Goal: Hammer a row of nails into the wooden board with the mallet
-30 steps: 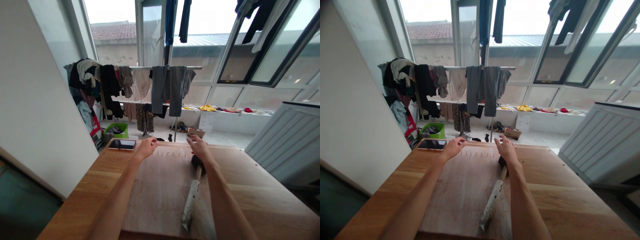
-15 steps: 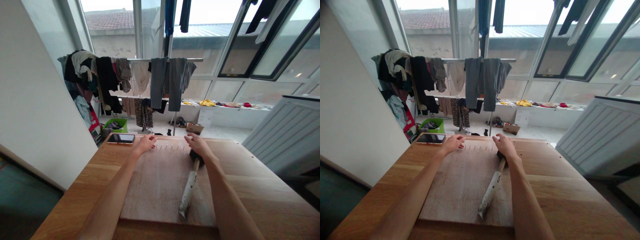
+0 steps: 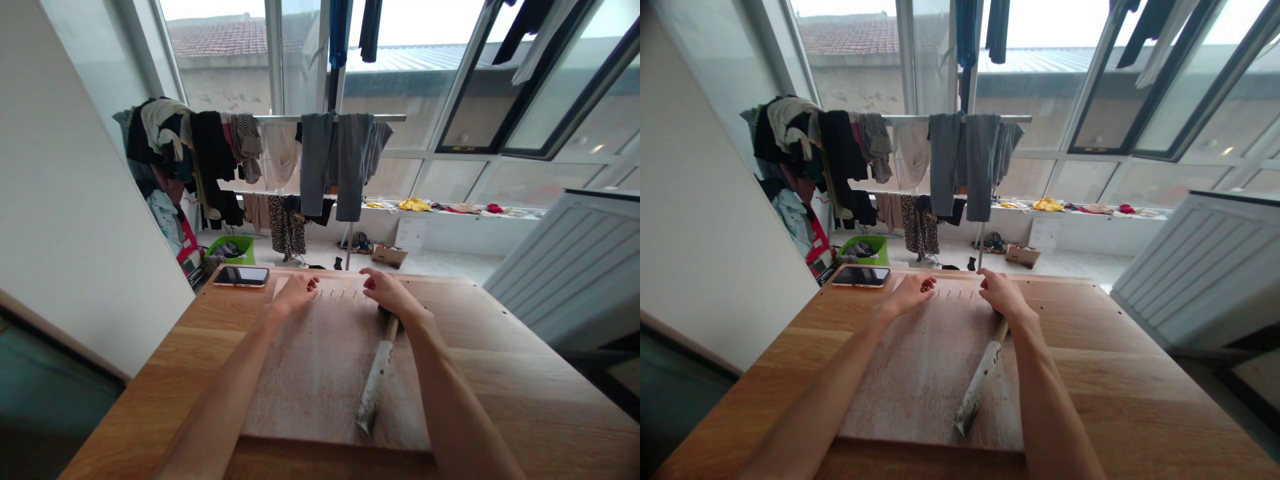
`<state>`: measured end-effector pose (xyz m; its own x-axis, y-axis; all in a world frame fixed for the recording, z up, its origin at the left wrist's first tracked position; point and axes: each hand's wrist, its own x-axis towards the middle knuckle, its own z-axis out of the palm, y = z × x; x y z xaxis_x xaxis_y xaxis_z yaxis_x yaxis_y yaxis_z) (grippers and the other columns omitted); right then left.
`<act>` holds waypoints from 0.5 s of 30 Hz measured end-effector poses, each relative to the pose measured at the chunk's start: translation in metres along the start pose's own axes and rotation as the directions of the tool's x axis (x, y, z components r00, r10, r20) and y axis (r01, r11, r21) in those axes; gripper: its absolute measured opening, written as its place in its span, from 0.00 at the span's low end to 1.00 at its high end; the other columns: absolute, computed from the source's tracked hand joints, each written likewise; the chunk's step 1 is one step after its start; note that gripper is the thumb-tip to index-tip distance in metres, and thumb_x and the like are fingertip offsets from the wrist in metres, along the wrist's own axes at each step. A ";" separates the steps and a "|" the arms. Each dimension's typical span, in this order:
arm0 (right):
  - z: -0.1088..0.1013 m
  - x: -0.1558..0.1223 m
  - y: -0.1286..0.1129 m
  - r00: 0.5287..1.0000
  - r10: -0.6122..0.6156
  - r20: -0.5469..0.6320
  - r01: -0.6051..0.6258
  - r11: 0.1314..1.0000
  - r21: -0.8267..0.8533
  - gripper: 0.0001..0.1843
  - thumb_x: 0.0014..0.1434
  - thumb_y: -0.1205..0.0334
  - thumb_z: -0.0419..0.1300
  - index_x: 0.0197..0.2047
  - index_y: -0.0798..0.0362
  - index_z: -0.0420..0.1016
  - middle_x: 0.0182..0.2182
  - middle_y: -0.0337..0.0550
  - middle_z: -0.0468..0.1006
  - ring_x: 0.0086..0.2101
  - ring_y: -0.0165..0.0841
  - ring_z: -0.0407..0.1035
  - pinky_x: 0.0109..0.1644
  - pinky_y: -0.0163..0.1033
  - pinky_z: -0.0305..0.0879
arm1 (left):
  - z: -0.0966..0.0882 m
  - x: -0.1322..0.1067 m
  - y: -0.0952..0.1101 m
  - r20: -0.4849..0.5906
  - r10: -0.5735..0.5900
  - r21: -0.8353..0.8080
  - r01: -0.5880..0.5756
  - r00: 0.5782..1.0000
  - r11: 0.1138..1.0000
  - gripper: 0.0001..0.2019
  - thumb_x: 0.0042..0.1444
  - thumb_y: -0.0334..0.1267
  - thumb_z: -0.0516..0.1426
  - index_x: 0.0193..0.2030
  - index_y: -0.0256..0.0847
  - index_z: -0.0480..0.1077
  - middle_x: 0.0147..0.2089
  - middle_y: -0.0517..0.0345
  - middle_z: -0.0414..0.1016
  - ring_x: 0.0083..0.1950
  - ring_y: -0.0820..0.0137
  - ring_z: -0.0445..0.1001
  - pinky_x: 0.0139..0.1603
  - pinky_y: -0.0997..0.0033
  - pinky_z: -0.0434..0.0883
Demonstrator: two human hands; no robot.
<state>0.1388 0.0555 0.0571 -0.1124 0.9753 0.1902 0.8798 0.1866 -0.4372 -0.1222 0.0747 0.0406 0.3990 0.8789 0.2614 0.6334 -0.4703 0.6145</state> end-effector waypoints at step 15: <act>0.010 0.000 -0.026 0.995 -0.079 0.058 0.081 0.996 -0.032 0.25 0.52 0.80 0.56 0.50 0.53 0.78 0.36 0.45 0.83 0.34 0.32 0.75 0.40 0.33 0.65 | 0.011 0.004 0.007 -0.049 0.128 0.103 -0.122 0.991 0.987 0.08 0.57 0.27 0.60 0.43 0.37 0.77 0.40 0.51 0.82 0.43 0.65 0.80 0.50 0.68 0.73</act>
<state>0.1115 0.0519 0.0597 -0.2082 0.9626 0.1732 0.8821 0.2614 -0.3920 -0.1092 0.0742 0.0377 0.4437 0.8145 0.3737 0.6448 -0.5798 0.4981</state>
